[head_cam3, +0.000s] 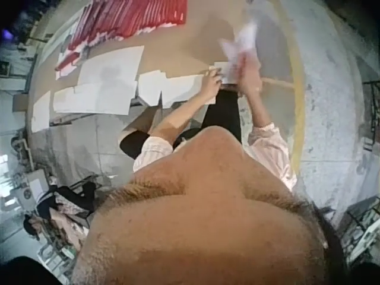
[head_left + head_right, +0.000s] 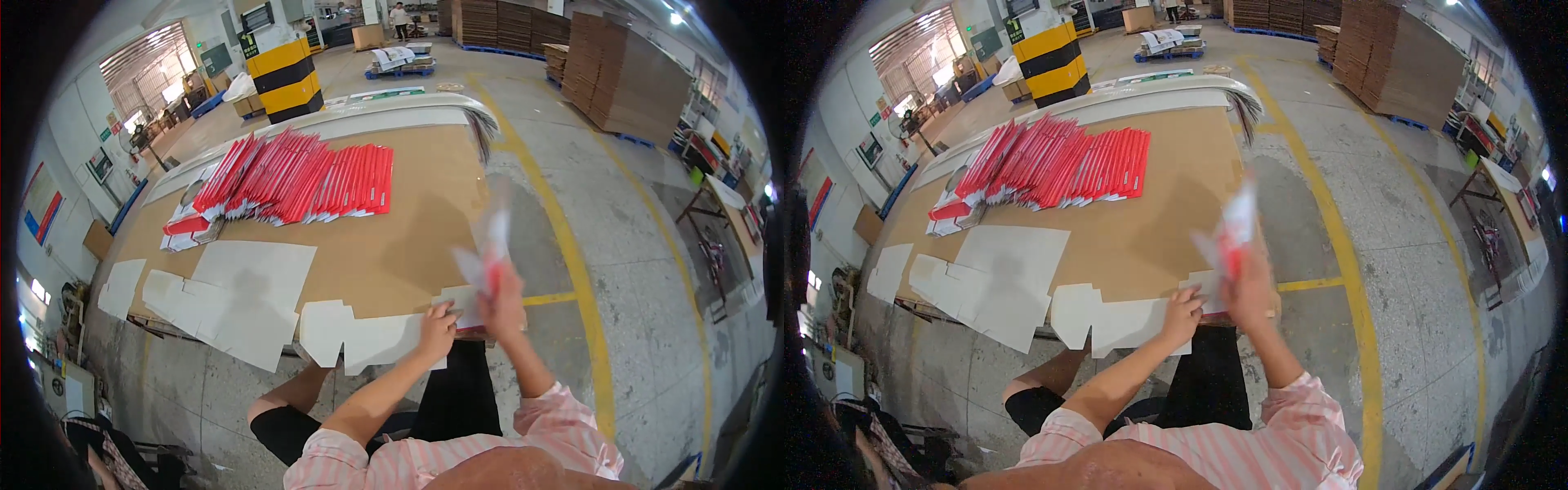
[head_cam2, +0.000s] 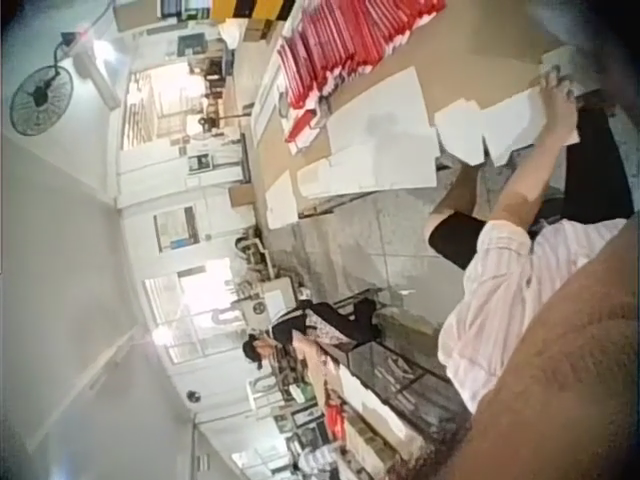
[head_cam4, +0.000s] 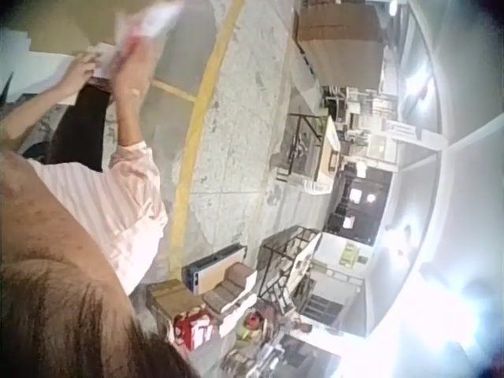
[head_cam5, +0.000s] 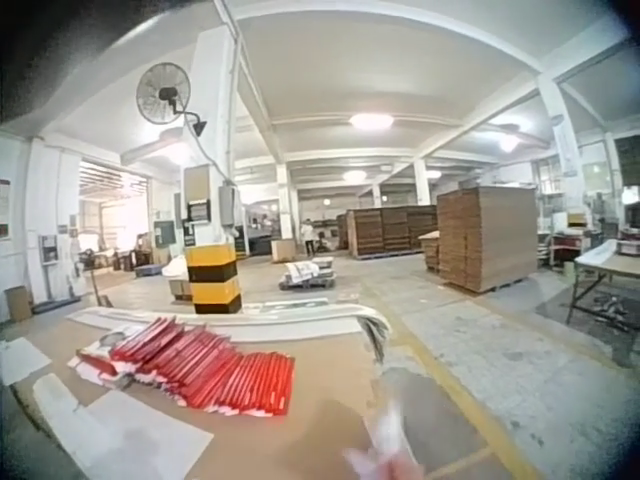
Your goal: Folding and assembling paper or cardboard packets at a workbench in a factory setting.
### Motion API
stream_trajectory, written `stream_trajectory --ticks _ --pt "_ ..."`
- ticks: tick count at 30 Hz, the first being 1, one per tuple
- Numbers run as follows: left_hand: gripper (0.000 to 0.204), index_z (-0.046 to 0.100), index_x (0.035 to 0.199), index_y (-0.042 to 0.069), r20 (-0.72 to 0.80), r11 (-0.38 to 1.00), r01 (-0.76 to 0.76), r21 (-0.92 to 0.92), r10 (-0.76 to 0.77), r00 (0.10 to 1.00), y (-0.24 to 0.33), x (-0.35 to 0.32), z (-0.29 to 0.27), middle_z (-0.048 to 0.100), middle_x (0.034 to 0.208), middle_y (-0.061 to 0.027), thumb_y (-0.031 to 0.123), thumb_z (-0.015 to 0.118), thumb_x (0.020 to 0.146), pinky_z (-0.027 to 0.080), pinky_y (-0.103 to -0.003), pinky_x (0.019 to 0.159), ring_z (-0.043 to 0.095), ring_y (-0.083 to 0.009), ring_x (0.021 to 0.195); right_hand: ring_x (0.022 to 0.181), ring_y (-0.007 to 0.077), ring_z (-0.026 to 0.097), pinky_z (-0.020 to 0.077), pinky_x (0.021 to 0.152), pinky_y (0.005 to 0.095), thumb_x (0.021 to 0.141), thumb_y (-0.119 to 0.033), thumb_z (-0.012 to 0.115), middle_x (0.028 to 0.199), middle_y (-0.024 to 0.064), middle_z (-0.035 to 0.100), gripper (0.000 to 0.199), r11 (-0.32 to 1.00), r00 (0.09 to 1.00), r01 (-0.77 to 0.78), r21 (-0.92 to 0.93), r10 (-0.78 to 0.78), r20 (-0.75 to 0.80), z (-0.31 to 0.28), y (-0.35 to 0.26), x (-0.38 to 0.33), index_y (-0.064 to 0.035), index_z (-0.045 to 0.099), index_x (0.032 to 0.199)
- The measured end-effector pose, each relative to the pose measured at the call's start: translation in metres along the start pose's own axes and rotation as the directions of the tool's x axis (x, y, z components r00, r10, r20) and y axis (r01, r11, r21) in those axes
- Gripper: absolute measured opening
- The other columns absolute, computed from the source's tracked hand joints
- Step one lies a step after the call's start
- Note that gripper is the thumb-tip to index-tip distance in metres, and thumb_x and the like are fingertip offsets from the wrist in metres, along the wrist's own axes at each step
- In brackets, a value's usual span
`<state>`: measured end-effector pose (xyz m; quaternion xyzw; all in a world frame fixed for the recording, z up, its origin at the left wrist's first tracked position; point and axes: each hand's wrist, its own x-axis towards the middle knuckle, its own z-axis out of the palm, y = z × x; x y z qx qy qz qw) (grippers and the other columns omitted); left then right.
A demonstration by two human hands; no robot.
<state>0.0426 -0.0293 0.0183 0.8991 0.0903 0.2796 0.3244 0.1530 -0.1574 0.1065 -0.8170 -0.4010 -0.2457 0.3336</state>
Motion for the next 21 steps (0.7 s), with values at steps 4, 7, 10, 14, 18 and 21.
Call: stream_trajectory --ticks 4,7,10,14,18,21 --pt "0.032 0.061 0.110 0.004 0.389 0.980 0.125 -0.153 -0.056 0.920 -0.009 -0.021 -0.028 0.054 0.123 -0.0141 0.014 0.060 0.079 0.038 -0.044 0.098 0.046 -0.0355 0.116 0.102 0.0334 0.053 0.0440 0.087 0.0441 0.062 -0.017 0.075 0.121 0.0140 0.054 0.066 0.947 0.896 0.320 0.017 -0.309 0.319 0.031 -0.014 -0.028 -0.0068 0.051 0.123" --pt "0.050 0.048 0.124 0.008 0.446 0.929 -0.308 0.204 0.191 0.874 0.012 -0.040 -0.085 0.040 0.135 -0.0150 0.024 0.063 0.079 0.032 -0.049 0.102 0.036 -0.0357 0.124 0.095 0.0295 0.055 0.0454 0.078 0.0415 0.060 -0.016 0.074 0.114 0.0097 0.059 0.060 0.970 0.884 0.244 -0.001 -0.222 0.412 0.024 -0.002 -0.029 -0.0074 0.056 0.117" --pt "0.046 0.051 0.123 0.009 0.447 0.937 -0.282 0.208 0.165 0.879 0.009 -0.038 -0.111 0.052 0.120 -0.0144 0.030 0.060 0.083 0.031 -0.048 0.103 0.044 -0.0314 0.119 0.094 0.0348 0.054 0.0439 0.084 0.0408 0.069 -0.005 0.059 0.117 0.0140 0.058 0.053 0.964 0.923 0.254 0.078 -0.266 0.278 0.032 0.009 -0.034 -0.0039 0.054 0.122" --pt "0.032 0.060 0.102 0.011 0.041 0.784 -0.143 0.605 0.149 0.988 0.032 0.008 -0.119 0.062 0.075 -0.0057 0.034 0.059 0.080 0.035 -0.044 0.092 0.055 -0.0259 0.096 0.099 0.0375 0.053 0.0412 0.090 0.0430 0.073 -0.004 0.051 0.119 0.0162 0.058 0.050 0.944 0.979 0.111 0.311 -0.157 0.129 0.027 0.013 -0.039 -0.0029 0.054 0.123" --pt "0.037 0.059 0.108 0.010 0.114 0.814 -0.074 0.576 0.010 0.993 -0.007 0.023 -0.102 0.063 0.088 -0.0097 0.036 0.057 0.082 0.032 -0.047 0.095 0.053 -0.0277 0.101 0.099 0.0373 0.053 0.0408 0.091 0.0434 0.074 -0.005 0.050 0.118 0.0160 0.058 0.050 0.945 0.975 0.127 0.302 -0.175 0.137 0.033 0.019 -0.045 -0.0043 0.054 0.124" --pt "0.051 0.055 0.122 0.007 -0.047 0.681 0.051 0.731 -0.024 0.999 -0.054 -0.005 -0.097 0.054 0.116 -0.0169 0.037 0.059 0.080 0.028 -0.052 0.097 0.047 -0.0322 0.111 0.096 0.0337 0.054 0.0439 0.086 0.0410 0.071 -0.007 0.055 0.117 0.0117 0.059 0.051 0.973 0.939 0.210 0.097 -0.229 0.257 0.041 0.012 -0.046 -0.0065 0.056 0.123"
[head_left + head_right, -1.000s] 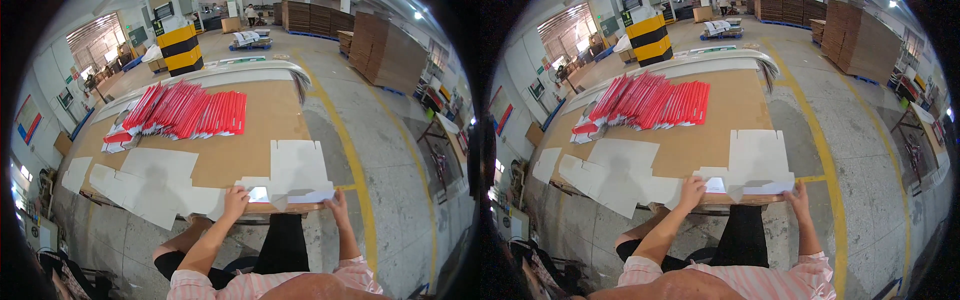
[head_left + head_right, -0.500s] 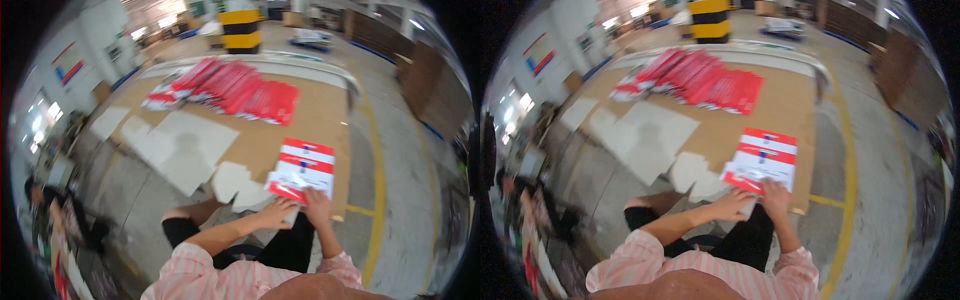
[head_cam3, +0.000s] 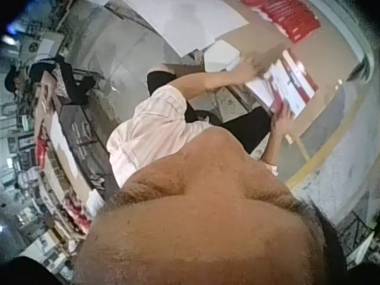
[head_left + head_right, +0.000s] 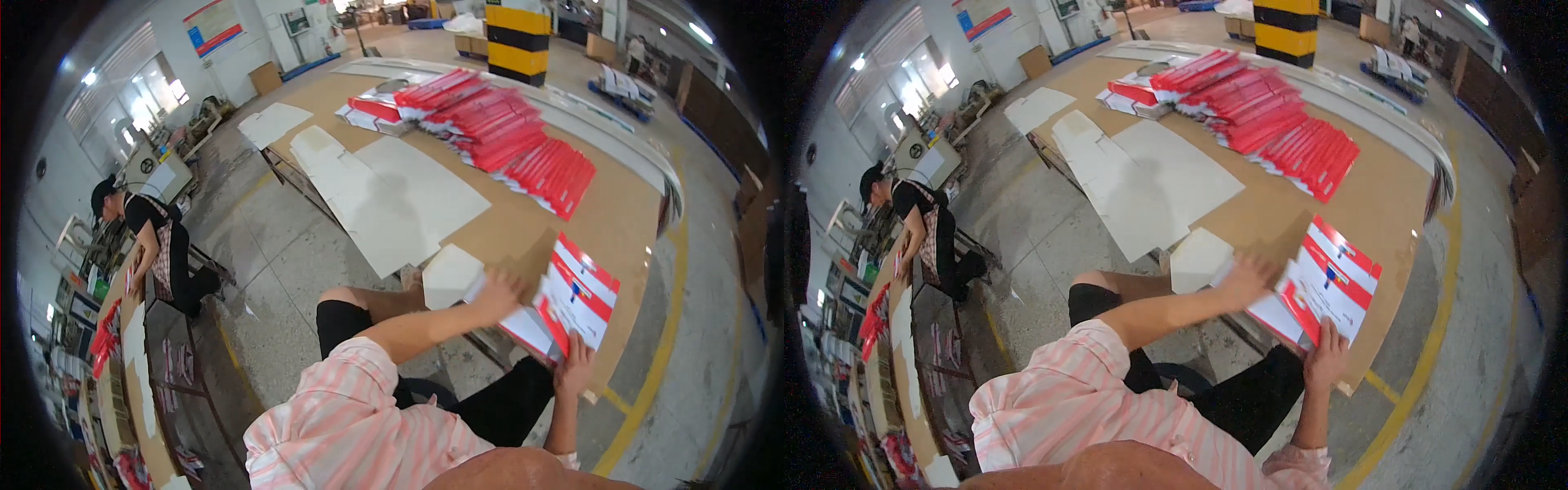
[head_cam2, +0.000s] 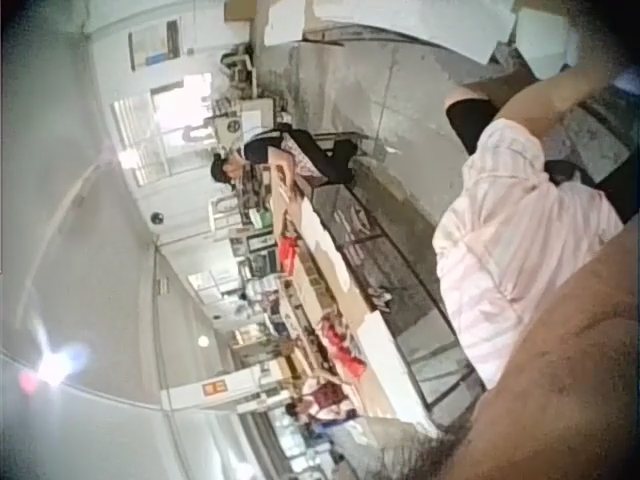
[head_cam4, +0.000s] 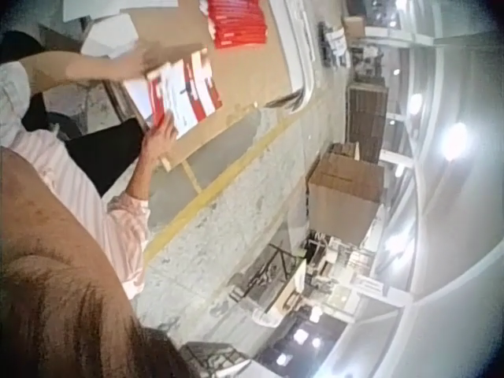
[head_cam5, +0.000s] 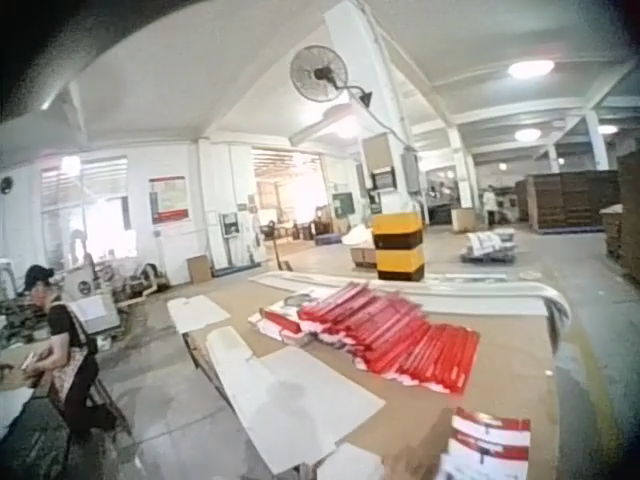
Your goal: Folding and assembling paper or cardboard packets at a workbench in a factory setting.
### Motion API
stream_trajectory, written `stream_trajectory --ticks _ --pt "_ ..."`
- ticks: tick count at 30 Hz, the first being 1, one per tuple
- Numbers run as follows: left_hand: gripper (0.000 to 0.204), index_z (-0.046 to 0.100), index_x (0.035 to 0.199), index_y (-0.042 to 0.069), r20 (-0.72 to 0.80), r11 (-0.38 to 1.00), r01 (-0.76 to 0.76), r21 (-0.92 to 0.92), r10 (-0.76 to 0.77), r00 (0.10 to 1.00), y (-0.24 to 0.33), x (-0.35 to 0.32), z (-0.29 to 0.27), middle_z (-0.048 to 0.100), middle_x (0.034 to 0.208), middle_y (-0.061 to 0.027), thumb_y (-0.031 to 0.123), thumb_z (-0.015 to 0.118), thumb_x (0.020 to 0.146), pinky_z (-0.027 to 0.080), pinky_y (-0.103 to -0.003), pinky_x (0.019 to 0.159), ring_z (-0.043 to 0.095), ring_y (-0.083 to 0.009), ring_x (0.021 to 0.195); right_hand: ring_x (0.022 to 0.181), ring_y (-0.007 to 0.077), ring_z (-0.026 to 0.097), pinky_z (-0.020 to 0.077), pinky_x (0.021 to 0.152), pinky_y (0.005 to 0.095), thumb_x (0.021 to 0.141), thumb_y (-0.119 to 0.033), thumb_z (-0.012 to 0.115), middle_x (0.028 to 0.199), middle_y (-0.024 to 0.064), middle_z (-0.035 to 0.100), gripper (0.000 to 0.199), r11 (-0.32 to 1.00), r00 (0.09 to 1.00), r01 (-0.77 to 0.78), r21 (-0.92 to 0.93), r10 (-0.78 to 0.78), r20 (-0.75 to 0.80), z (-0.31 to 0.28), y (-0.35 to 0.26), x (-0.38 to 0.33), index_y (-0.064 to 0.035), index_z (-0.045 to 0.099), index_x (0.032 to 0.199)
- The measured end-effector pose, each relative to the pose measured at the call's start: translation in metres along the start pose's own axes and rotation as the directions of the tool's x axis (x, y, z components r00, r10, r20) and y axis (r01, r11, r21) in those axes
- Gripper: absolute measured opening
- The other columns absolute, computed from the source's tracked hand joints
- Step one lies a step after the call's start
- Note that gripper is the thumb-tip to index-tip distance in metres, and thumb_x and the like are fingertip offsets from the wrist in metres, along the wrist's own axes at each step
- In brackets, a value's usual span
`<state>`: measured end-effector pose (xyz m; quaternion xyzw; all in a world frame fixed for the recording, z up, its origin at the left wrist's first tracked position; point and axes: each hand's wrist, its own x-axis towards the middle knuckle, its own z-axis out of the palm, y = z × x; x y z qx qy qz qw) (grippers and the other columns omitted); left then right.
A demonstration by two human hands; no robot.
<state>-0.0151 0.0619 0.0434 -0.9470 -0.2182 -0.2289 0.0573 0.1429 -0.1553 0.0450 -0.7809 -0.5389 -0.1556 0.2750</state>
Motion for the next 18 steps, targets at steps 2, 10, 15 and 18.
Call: stream_trajectory --ticks 2,10,15,18 --pt "0.048 0.059 0.114 0.005 0.064 0.974 0.211 -0.078 -0.207 0.976 -0.031 -0.014 -0.005 0.056 0.115 -0.0166 0.038 0.058 0.080 0.031 -0.053 0.094 0.049 -0.0329 0.108 0.095 0.0302 0.054 0.0454 0.084 0.0398 0.069 -0.010 0.061 0.117 0.0085 0.059 0.052 0.985 0.994 0.050 -0.162 -0.034 0.101 -0.002 -0.004 0.005 -0.0078 0.057 0.121" --pt "0.023 0.066 0.077 0.005 0.175 0.938 0.332 -0.095 -0.313 0.934 -0.057 -0.029 -0.037 0.063 0.089 -0.0131 0.027 0.059 0.078 0.037 -0.046 0.087 0.052 -0.0319 0.095 0.092 0.0268 0.053 0.0464 0.077 0.0372 0.072 -0.009 0.061 0.115 0.0065 0.057 0.049 0.973 0.985 0.076 -0.217 -0.039 0.169 -0.005 -0.016 0.024 -0.0073 0.054 0.121" --pt "0.022 0.067 0.088 0.008 0.233 0.968 -0.250 0.006 0.241 0.942 -0.068 -0.031 -0.045 0.063 0.091 -0.0088 0.023 0.064 0.072 0.036 -0.044 0.089 0.051 -0.0277 0.098 0.093 0.0266 0.053 0.0464 0.076 0.0373 0.073 -0.007 0.059 0.116 0.0066 0.057 0.049 0.963 0.986 0.001 -0.270 0.044 0.159 0.000 -0.004 0.009 -0.0063 0.054 0.122" --pt "0.051 0.058 0.114 0.007 0.145 0.868 -0.452 -0.205 0.484 0.863 -0.106 -0.039 -0.083 0.062 0.096 -0.0097 0.028 0.072 0.070 0.038 -0.045 0.087 0.050 -0.0288 0.104 0.093 0.0268 0.053 0.0461 0.076 0.0374 0.072 -0.006 0.059 0.117 0.0068 0.057 0.051 0.965 0.992 -0.004 -0.262 0.037 0.124 -0.004 0.003 0.002 -0.0061 0.053 0.123"
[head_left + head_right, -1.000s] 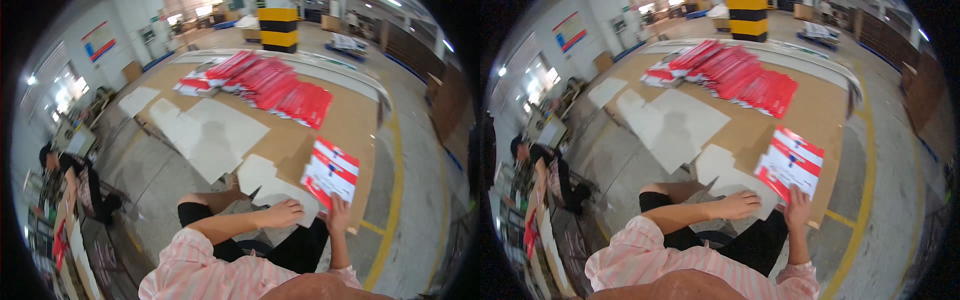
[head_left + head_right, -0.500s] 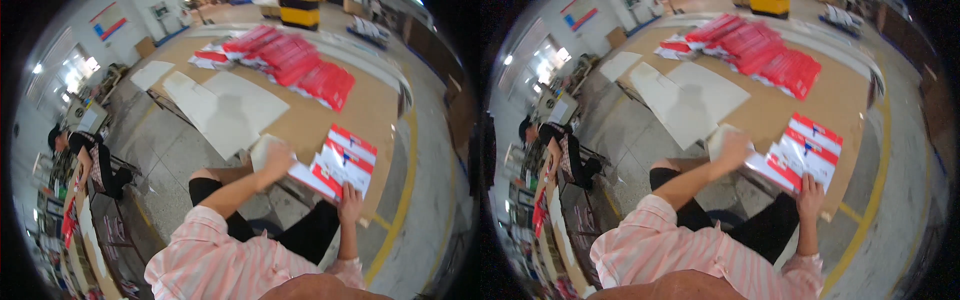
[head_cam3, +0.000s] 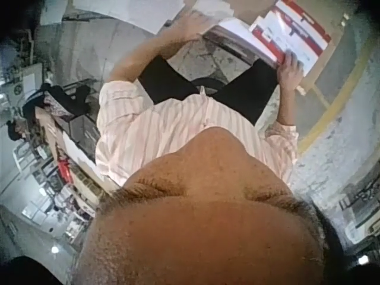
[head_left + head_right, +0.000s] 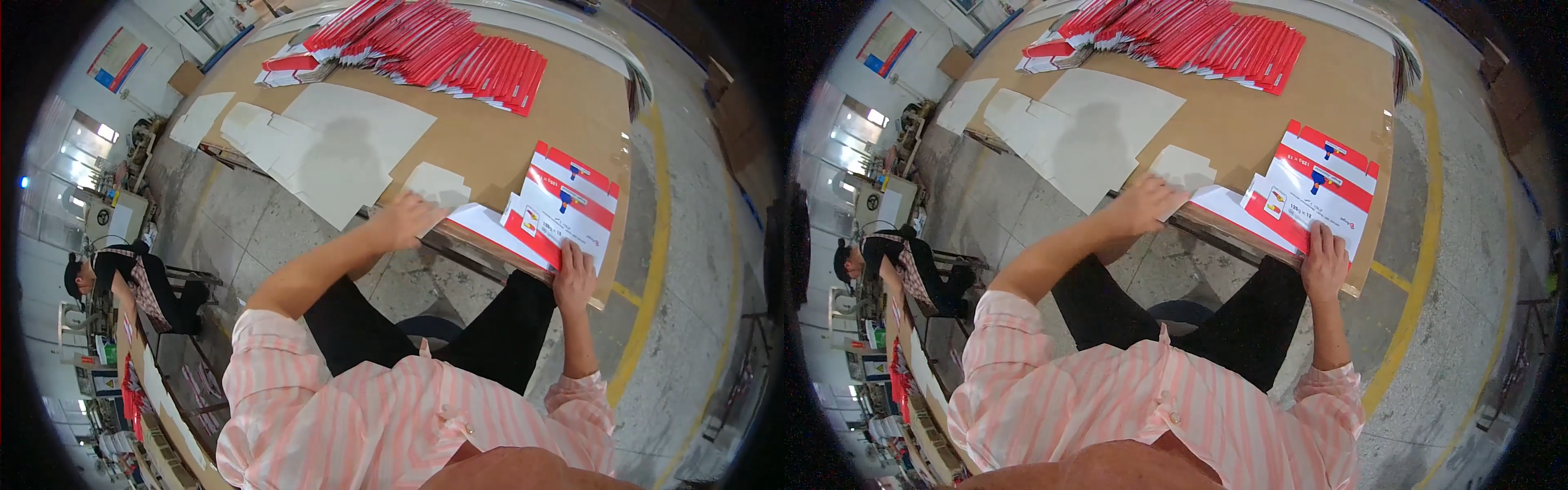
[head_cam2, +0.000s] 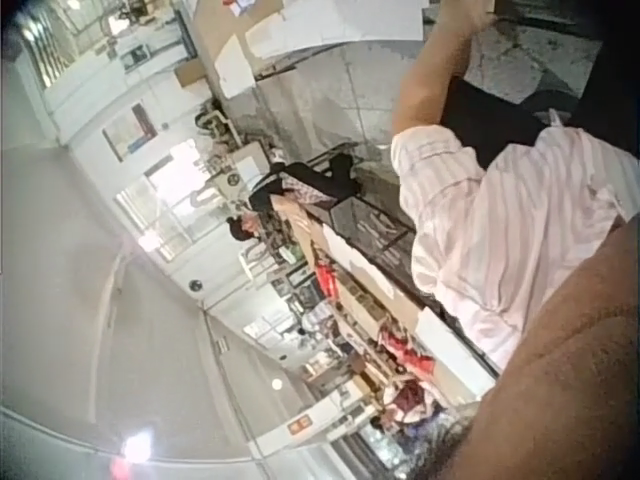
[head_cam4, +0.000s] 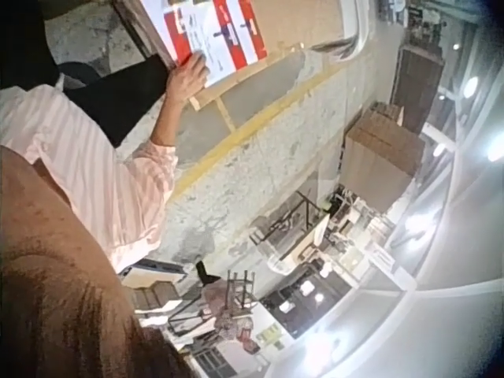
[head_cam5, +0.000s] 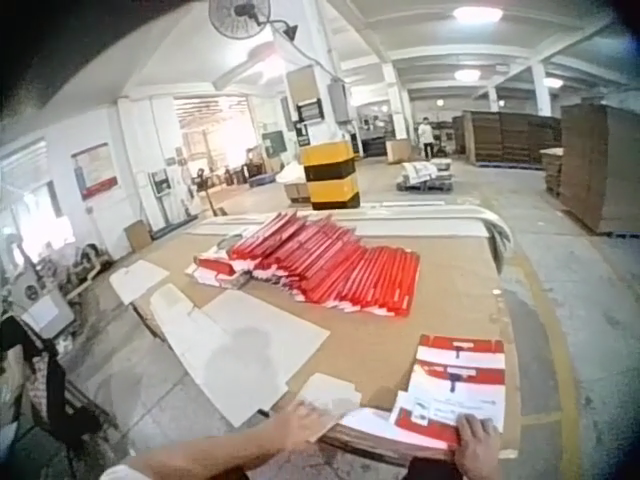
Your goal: Folding and assembling paper or cardboard packets at a workbench in a factory setting.
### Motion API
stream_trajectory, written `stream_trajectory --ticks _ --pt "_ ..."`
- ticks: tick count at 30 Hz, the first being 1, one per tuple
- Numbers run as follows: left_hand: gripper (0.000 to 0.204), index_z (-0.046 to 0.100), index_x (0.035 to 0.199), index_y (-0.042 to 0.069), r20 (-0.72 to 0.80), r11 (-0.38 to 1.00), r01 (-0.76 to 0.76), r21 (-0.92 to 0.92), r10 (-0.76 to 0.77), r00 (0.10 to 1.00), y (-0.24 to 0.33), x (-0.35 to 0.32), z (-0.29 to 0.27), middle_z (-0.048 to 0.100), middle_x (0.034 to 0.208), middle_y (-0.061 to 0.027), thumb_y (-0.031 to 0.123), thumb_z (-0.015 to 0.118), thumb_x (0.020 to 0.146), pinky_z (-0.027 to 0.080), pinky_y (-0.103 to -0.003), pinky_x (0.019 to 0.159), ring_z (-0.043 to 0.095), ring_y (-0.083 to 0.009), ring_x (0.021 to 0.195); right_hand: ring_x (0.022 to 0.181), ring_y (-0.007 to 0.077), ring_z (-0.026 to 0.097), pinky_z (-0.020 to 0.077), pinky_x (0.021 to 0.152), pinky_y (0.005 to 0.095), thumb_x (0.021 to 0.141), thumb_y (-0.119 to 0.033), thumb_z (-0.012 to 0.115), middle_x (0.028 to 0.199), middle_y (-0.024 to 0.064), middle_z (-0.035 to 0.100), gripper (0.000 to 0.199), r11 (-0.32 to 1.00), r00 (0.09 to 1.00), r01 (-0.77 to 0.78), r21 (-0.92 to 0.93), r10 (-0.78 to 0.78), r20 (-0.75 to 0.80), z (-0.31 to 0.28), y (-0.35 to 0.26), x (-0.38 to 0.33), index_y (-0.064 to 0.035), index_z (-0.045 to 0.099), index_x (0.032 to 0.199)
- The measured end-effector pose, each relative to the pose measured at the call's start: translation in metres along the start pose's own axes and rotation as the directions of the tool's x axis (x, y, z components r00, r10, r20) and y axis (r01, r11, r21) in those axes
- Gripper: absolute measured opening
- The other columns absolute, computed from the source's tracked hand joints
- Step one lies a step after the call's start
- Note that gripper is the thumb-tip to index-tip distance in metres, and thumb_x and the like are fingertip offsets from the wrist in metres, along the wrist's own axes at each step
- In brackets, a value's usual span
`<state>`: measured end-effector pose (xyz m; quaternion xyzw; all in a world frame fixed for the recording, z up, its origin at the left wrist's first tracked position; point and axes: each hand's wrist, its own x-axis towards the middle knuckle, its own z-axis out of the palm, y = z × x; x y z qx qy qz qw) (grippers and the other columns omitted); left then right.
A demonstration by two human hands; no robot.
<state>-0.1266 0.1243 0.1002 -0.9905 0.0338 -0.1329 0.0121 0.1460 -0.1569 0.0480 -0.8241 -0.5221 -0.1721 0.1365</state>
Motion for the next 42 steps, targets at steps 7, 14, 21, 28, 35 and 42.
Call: stream_trajectory --ticks 7,14,21,28,35,42 --pt "0.045 0.059 0.113 0.010 0.148 0.795 0.570 -0.209 -0.550 0.822 -0.053 0.019 -0.007 0.062 0.099 -0.0098 0.028 0.070 0.073 0.044 -0.042 0.080 0.056 -0.0283 0.091 0.091 0.0285 0.053 0.0458 0.080 0.0377 0.066 -0.002 0.062 0.117 0.0081 0.058 0.057 0.993 0.995 0.058 0.099 -0.050 -0.081 0.001 0.000 0.002 -0.0065 0.055 0.122" --pt "0.022 0.062 0.090 0.006 0.038 0.691 0.720 -0.063 -0.719 0.694 -0.012 -0.004 0.046 0.065 0.087 -0.0102 0.027 0.062 0.081 0.048 -0.041 0.065 0.060 -0.0271 0.080 0.090 0.0291 0.053 0.0460 0.081 0.0368 0.065 0.000 0.060 0.116 0.0087 0.059 0.057 0.994 0.998 0.000 0.109 0.006 -0.059 -0.002 -0.007 0.006 -0.0065 0.056 0.122" --pt "0.031 0.062 0.087 -0.002 0.390 -0.381 -0.169 -0.909 -0.920 -0.027 0.015 0.028 0.042 0.061 0.073 -0.0050 0.027 0.054 0.093 0.051 -0.031 0.063 0.063 -0.0190 0.071 0.093 0.0304 0.052 0.0454 0.084 0.0381 0.066 0.004 0.054 0.117 0.0095 0.059 0.059 0.977 0.995 -0.019 0.214 0.039 -0.090 -0.005 0.002 0.003 -0.0068 0.056 0.124" --pt "0.040 0.056 0.115 0.008 -0.230 0.952 0.231 -0.202 -0.276 0.933 0.040 0.046 0.017 0.061 0.102 -0.0131 0.036 0.057 0.087 0.051 -0.039 0.073 0.060 -0.0295 0.090 0.101 0.0318 0.051 0.0430 0.084 0.0434 0.083 -0.043 0.060 0.117 0.0157 0.055 0.050 0.991 0.969 0.077 0.112 -0.101 0.224 -0.037 -0.012 0.020 -0.0169 0.057 0.126" --pt "0.045 0.051 0.122 0.006 0.164 0.955 0.245 -0.166 -0.218 0.962 0.043 0.068 0.025 0.059 0.099 -0.0157 0.036 0.054 0.089 0.050 -0.040 0.079 0.058 -0.0333 0.094 0.101 0.0307 0.049 0.0414 0.081 0.0431 0.083 -0.049 0.058 0.117 0.0147 0.052 0.051 0.994 0.964 0.094 0.058 -0.106 0.243 -0.029 -0.011 0.016 -0.0199 0.058 0.124" --pt "0.053 0.047 0.130 0.009 0.024 0.949 0.291 -0.122 -0.290 0.957 0.054 0.065 0.066 0.046 0.129 -0.0202 0.041 0.053 0.088 0.033 -0.050 0.098 0.044 -0.0365 0.114 0.123 0.0350 0.039 0.0285 0.102 0.0510 0.085 -0.053 0.054 0.129 0.0173 0.044 0.053 0.995 0.980 0.083 0.061 -0.093 0.178 -0.016 -0.015 0.006 -0.0221 0.054 0.129"
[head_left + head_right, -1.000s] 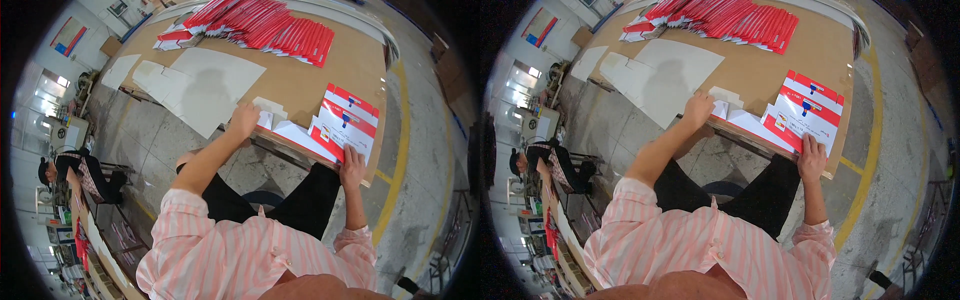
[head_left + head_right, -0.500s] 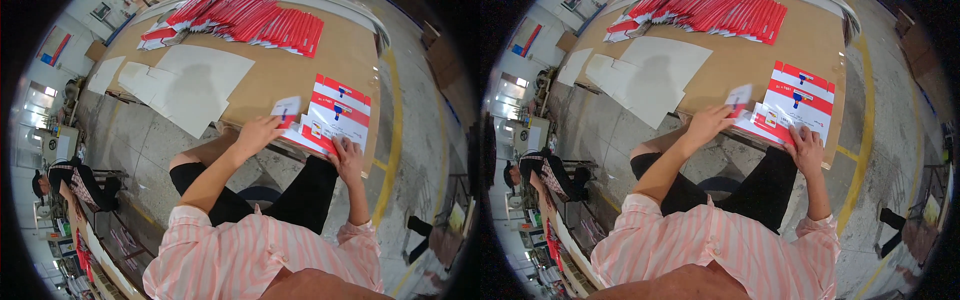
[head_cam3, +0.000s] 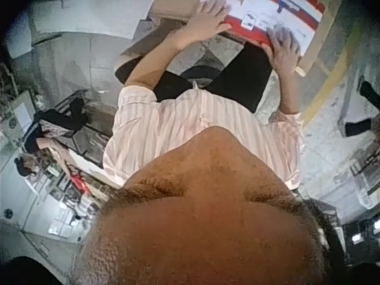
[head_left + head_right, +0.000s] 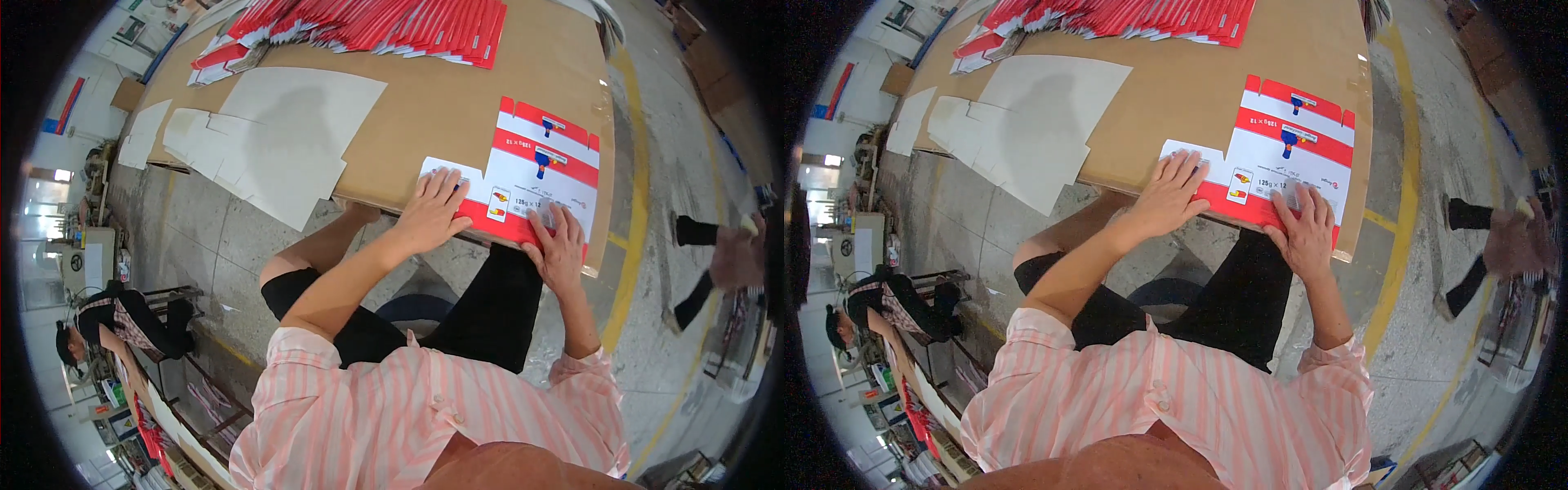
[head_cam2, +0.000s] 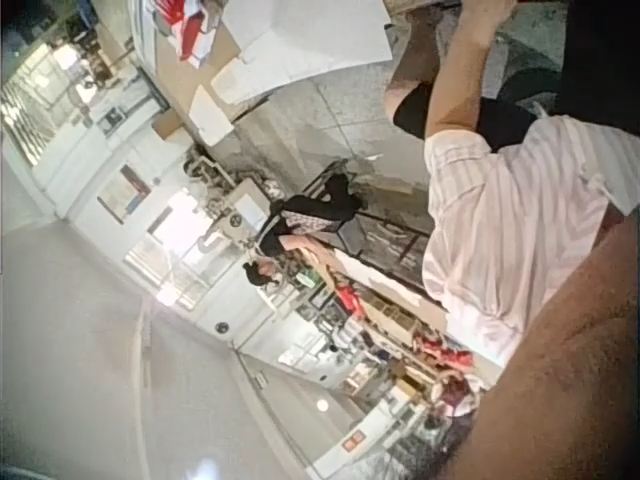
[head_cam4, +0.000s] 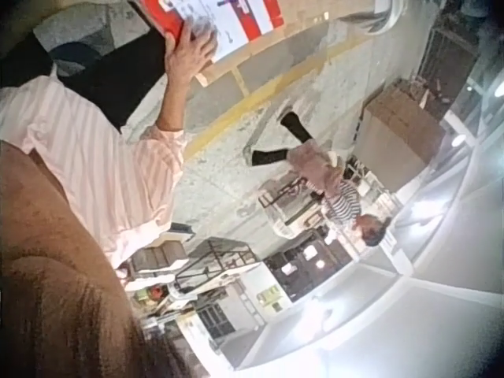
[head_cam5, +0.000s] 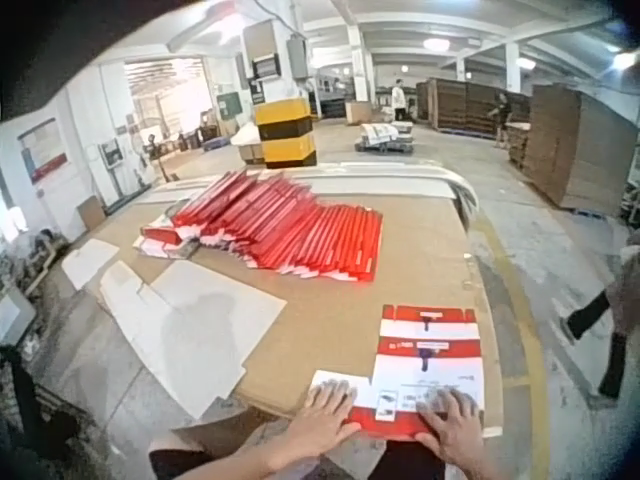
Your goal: Folding and assembling paper or cardboard packets at a workbench in a factory setting.
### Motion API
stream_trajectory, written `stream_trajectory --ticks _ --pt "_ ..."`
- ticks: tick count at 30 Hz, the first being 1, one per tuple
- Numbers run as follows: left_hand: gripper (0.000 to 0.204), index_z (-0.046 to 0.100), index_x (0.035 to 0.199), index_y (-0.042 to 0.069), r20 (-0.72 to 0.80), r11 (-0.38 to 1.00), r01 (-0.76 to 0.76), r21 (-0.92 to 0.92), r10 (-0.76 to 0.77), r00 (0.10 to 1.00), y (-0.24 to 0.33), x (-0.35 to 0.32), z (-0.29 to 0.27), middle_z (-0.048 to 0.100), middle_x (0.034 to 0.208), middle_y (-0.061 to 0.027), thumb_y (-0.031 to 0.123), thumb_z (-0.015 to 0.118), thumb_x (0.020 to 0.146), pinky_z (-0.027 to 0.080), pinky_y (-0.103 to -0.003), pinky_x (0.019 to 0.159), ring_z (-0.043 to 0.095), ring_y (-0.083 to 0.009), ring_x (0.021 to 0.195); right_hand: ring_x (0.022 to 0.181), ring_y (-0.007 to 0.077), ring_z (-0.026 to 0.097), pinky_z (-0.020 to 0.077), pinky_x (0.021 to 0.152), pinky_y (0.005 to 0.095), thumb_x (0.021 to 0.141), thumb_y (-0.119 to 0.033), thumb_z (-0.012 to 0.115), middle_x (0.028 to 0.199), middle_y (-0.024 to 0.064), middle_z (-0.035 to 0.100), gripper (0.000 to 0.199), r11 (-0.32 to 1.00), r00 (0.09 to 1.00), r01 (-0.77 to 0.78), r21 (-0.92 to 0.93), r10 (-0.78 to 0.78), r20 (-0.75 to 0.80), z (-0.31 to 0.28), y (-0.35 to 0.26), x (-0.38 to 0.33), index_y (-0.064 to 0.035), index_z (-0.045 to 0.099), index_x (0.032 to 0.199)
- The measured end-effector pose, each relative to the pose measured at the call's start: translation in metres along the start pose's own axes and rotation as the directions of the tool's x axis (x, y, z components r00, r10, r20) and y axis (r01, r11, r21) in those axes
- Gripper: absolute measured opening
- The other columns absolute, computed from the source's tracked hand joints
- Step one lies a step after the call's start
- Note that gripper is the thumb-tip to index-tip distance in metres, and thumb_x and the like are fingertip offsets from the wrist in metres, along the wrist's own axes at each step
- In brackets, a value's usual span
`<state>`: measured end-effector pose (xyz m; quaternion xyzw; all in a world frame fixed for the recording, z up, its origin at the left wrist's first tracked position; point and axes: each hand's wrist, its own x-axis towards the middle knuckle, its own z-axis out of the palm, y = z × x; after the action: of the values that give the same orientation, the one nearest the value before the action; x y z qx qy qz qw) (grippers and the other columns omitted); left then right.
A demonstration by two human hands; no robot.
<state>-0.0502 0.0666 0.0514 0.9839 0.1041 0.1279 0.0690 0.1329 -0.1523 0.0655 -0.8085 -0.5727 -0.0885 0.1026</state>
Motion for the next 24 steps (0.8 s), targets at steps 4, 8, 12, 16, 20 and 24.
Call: stream_trajectory --ticks 4,8,12,16,20,24 --pt "0.051 0.042 0.137 0.017 -0.072 0.998 0.054 0.041 -0.051 0.996 0.008 0.008 0.010 0.035 0.143 -0.0174 0.037 0.047 0.091 0.027 -0.053 0.101 0.039 -0.0376 0.118 0.127 0.0360 0.036 0.0251 0.106 0.0509 0.087 -0.053 0.051 0.133 0.0164 0.043 0.052 1.000 0.999 -0.019 -0.021 0.019 0.027 0.000 0.004 0.002 -0.0224 0.054 0.129" --pt "0.046 0.045 0.135 0.021 0.108 0.996 0.059 0.061 -0.065 0.992 0.008 0.044 -0.012 0.040 0.139 -0.0143 0.034 0.047 0.091 0.030 -0.053 0.098 0.039 -0.0393 0.118 0.123 0.0355 0.040 0.0302 0.101 0.0505 0.086 -0.042 0.058 0.129 0.0170 0.046 0.045 1.000 0.999 -0.007 -0.009 0.007 -0.037 -0.005 -0.002 0.005 -0.0197 0.056 0.126" --pt "0.039 0.053 0.126 0.019 0.246 0.997 0.051 0.060 -0.065 0.967 -0.004 0.059 -0.002 0.051 0.122 -0.0147 0.026 0.050 0.088 0.042 -0.048 0.085 0.049 -0.0370 0.107 0.101 0.0323 0.054 0.0449 0.083 0.0405 0.076 -0.009 0.068 0.108 0.0158 0.058 0.035 0.820 0.973 0.058 0.569 0.080 -0.214 0.008 -0.059 -0.026 -0.0060 0.061 0.110" --pt "0.034 0.054 0.122 0.014 0.469 0.997 0.010 -0.076 0.027 0.883 0.046 0.040 -0.017 0.056 0.111 -0.0140 0.017 0.051 0.088 0.051 -0.045 0.074 0.059 -0.0346 0.095 0.093 0.0169 0.060 0.0500 0.078 0.0301 0.084 -0.016 0.066 0.107 0.0066 0.062 0.031 -0.612 0.676 -0.412 0.675 0.291 0.677 0.015 -0.104 -0.057 -0.0016 0.060 0.110" --pt "0.041 0.053 0.121 0.006 -0.001 0.894 -0.079 -0.442 0.088 0.996 0.038 -0.002 -0.045 0.059 0.099 -0.0144 0.016 0.058 0.081 0.050 -0.045 0.071 0.060 -0.0332 0.084 0.086 0.0142 0.062 0.0495 0.077 0.0293 0.083 -0.010 0.064 0.097 0.0052 0.066 0.023 -0.407 0.722 -0.404 0.819 0.407 0.559 -0.007 -0.066 -0.029 -0.0016 0.063 0.104" --pt "0.043 0.051 0.125 0.012 -0.009 0.936 0.253 -0.247 -0.263 0.965 -0.055 -0.045 -0.072 0.059 0.095 -0.0139 0.019 0.057 0.082 0.048 -0.043 0.076 0.058 -0.0333 0.090 0.086 0.0120 0.060 0.0487 0.075 0.0299 0.080 -0.002 0.064 0.098 0.0022 0.065 0.043 0.049 0.828 -0.521 0.852 0.272 0.490 -0.050 0.065 0.016 -0.0002 0.054 0.122"
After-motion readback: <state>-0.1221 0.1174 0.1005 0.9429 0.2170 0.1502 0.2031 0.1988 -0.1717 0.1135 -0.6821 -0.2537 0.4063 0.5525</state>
